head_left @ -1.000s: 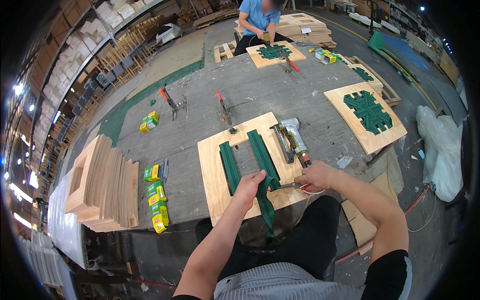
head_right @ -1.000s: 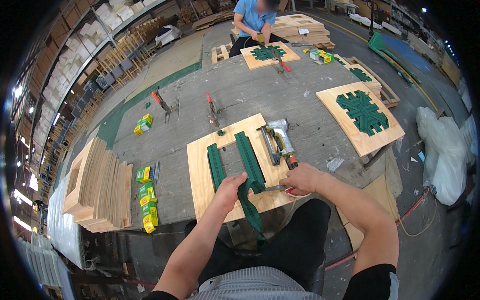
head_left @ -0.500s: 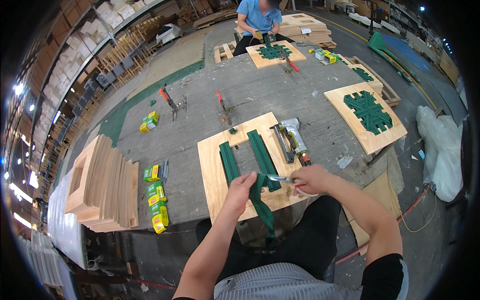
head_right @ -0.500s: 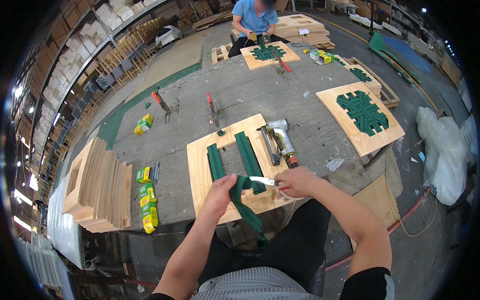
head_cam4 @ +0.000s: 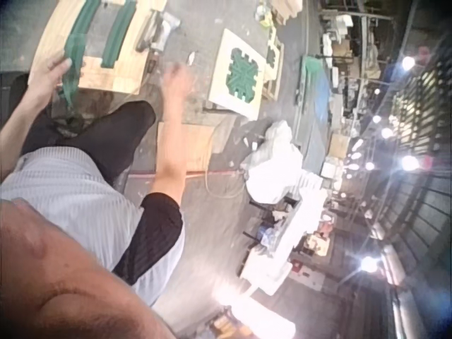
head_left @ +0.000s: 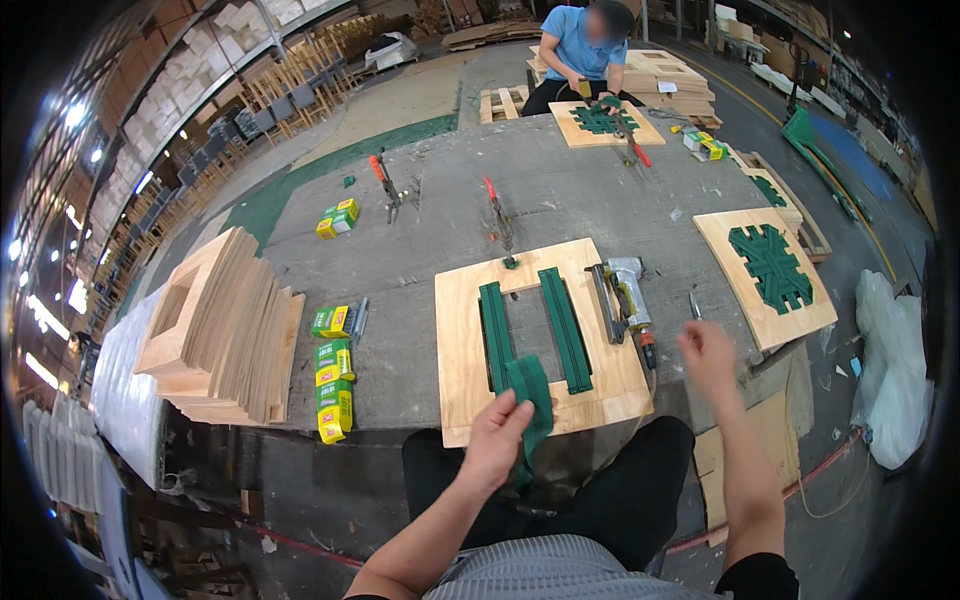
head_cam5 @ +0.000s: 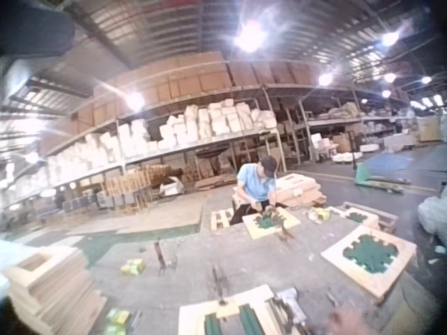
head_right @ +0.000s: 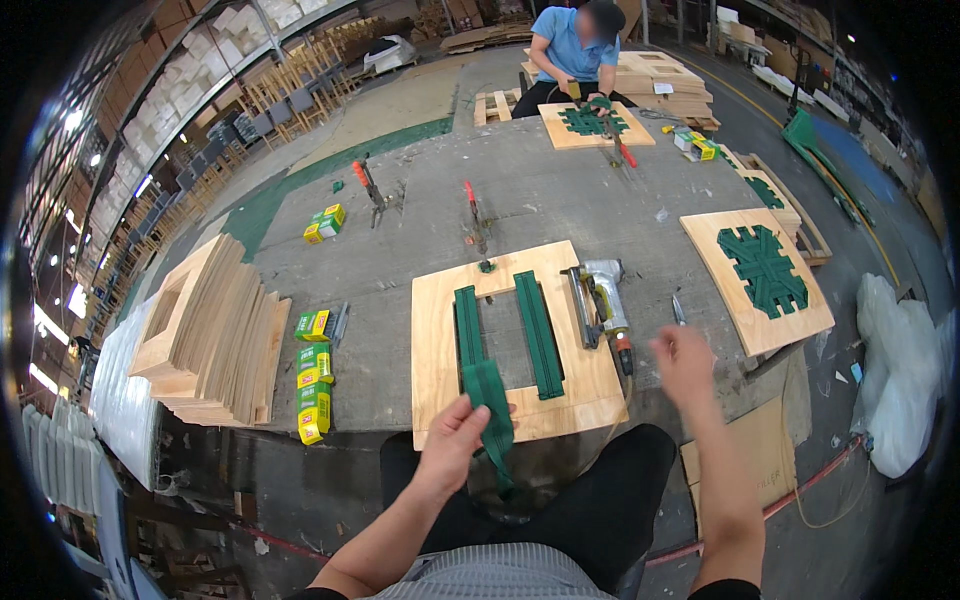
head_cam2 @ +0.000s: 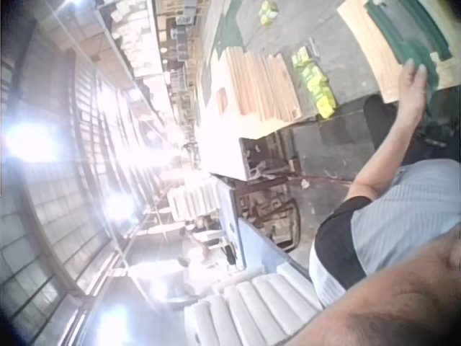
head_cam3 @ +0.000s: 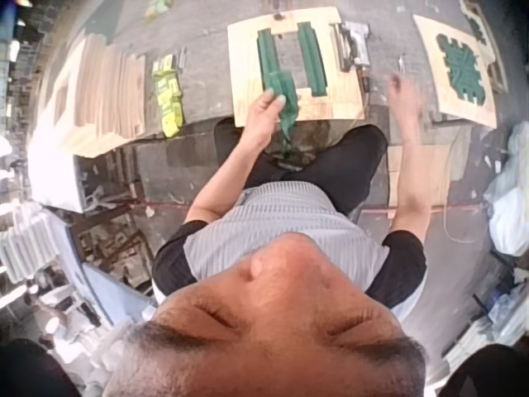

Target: The person weaves green plastic strips into a wooden frame on the floor, using a pneumatic nail gun to secure the strips. The person repeatedly folds and staples the strips to form a woven pattern, then moves the completed mat aside and begins a new one.

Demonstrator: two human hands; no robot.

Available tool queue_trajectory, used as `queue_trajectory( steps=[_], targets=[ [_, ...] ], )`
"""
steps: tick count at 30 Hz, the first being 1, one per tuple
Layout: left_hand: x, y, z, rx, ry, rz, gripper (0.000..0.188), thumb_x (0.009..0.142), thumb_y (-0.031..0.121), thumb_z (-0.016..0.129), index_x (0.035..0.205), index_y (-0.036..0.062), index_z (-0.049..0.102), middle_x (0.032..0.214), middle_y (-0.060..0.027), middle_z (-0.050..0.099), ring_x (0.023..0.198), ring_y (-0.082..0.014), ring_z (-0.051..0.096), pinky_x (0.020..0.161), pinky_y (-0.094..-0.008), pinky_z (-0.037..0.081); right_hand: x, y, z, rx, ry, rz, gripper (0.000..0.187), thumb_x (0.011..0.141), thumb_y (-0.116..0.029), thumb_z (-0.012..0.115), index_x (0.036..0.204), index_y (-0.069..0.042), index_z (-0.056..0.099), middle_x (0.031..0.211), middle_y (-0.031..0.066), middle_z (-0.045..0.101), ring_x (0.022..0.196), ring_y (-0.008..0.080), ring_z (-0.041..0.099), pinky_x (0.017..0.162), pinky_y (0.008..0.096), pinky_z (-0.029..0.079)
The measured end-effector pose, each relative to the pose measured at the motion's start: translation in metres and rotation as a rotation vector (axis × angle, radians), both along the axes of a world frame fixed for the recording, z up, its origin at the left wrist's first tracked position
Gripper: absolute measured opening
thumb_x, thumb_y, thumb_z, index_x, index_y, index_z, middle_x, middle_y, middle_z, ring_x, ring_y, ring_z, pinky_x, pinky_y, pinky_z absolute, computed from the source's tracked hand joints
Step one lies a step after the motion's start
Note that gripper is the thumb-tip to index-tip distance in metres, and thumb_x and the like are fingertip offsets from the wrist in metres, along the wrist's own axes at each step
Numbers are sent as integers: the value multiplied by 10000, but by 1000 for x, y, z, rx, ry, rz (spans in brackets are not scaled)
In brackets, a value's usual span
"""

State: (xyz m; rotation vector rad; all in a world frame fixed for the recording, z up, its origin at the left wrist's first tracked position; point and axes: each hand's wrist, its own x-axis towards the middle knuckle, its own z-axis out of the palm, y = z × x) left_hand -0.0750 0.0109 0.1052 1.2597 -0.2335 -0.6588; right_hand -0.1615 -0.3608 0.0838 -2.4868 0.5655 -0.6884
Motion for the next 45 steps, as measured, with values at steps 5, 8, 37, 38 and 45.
queue_trajectory(
  steps=[5, 8, 37, 38, 45],
  targets=[
    [-26, -13, -24, -1, -39, -114, 294, 1104, 83, 521, 1361, -8, 631, 1207, -83, 735, 1061, -162, 703, 950, -306, 564, 8, 146, 6, 1124, 135, 413, 240, 1045, -214, 652, 1006, 7, 737, 868, 33, 720, 821, 133, 669, 766, 315, 532],
    [-39, -9, -41, 95, -139, -185, 286, 1092, 92, 560, 1344, -18, 640, 1188, -67, 729, 1069, -139, 681, 953, -293, 547, 12, 172, 0, 1352, -23, 437, 129, 1027, -118, 661, 1025, -13, 735, 899, 3, 705, 838, 95, 644, 784, 275, 511],
    [-26, 24, -17, -114, 170, 150, 76, 1042, 106, 679, 1058, 32, 688, 926, 51, 637, 858, -32, 561, 792, -218, 456, 0, 238, 21, 488, -250, 432, 182, 886, 3, 771, 1062, -23, 731, 941, 111, 732, 837, 202, 724, 738, 311, 557],
    [-26, 24, -17, -106, 163, 150, 73, 1042, 103, 678, 1058, 32, 689, 930, 52, 640, 860, -31, 562, 792, -218, 457, -1, 238, 21, 478, -252, 429, 186, 881, 1, 776, 1062, -24, 738, 936, 113, 732, 838, 209, 726, 737, 313, 558],
    [-25, 22, -25, -88, 87, 128, 66, 1039, 84, 675, 1060, 24, 692, 950, 48, 657, 865, -21, 568, 792, -209, 465, -3, 235, 18, 411, -237, 408, 193, 870, -15, 792, 1057, -23, 747, 920, 128, 734, 828, 249, 738, 722, 330, 567]
  ],
)
